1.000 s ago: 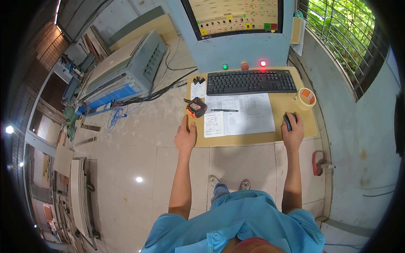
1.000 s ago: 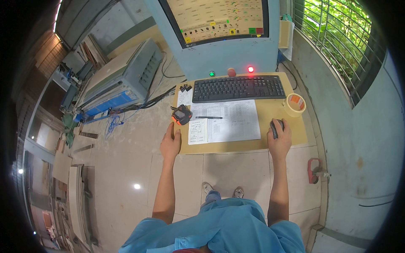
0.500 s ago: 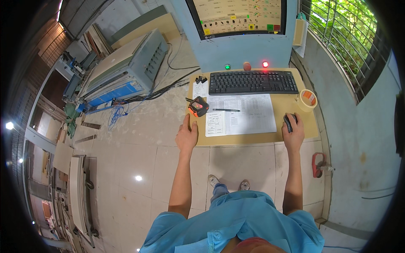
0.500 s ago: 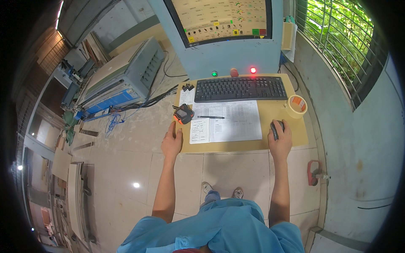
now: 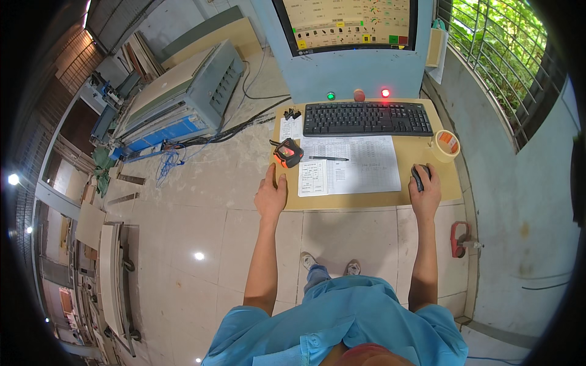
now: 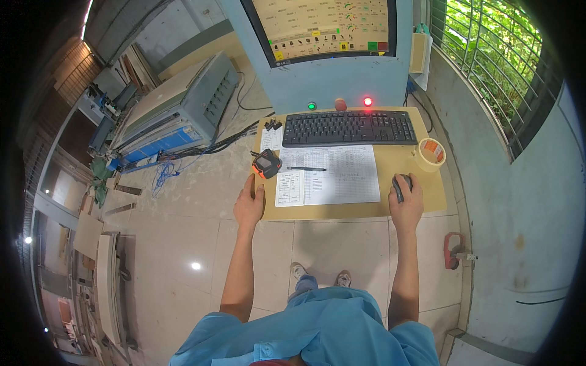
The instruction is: The person operates a computer, then picks up wooden planks from the floor and places them onto a machine. They align the planks and apply tape to secure them in place.
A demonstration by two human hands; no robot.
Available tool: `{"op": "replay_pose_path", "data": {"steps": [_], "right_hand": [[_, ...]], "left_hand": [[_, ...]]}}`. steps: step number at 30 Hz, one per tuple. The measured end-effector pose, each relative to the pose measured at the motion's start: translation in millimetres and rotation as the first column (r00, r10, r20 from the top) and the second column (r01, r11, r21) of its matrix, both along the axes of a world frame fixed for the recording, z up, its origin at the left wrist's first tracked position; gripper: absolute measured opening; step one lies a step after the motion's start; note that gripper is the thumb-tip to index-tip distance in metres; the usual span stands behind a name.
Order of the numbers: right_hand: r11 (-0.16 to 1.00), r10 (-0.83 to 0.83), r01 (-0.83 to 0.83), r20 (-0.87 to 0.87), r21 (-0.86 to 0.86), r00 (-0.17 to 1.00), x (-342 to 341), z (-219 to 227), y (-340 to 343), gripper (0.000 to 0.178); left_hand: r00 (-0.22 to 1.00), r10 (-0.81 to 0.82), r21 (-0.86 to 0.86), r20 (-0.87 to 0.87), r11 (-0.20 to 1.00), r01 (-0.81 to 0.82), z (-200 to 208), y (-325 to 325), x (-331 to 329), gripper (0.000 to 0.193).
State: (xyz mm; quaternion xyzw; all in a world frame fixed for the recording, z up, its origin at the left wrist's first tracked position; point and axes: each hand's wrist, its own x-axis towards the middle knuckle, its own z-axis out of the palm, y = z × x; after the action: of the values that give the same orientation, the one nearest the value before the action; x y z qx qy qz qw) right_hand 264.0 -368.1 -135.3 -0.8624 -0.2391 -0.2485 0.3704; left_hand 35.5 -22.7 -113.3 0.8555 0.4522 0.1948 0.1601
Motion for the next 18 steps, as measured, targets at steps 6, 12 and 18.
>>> {"op": "replay_pose_path", "data": {"steps": [6,12,18], "right_hand": [[1.000,0.016,-0.015,-0.033,0.018,0.999,0.3,3.9,1.4,0.041],[1.000,0.010,-0.011,-0.079,-0.006,0.997,3.0,6.2,4.7,0.044],[1.000,-0.023,0.023,-0.112,-0.008,0.993,2.1,3.9,6.1,0.044]], "left_hand": [[1.000,0.012,0.017,0.015,1.000,-0.012,-1.2,-0.6,-0.3,0.055],[0.999,-0.009,0.031,0.036,0.999,0.008,-2.2,0.8,-0.1,0.056],[0.999,0.002,0.001,0.032,1.000,-0.002,-0.9,-0.5,0.5,0.055]]}}
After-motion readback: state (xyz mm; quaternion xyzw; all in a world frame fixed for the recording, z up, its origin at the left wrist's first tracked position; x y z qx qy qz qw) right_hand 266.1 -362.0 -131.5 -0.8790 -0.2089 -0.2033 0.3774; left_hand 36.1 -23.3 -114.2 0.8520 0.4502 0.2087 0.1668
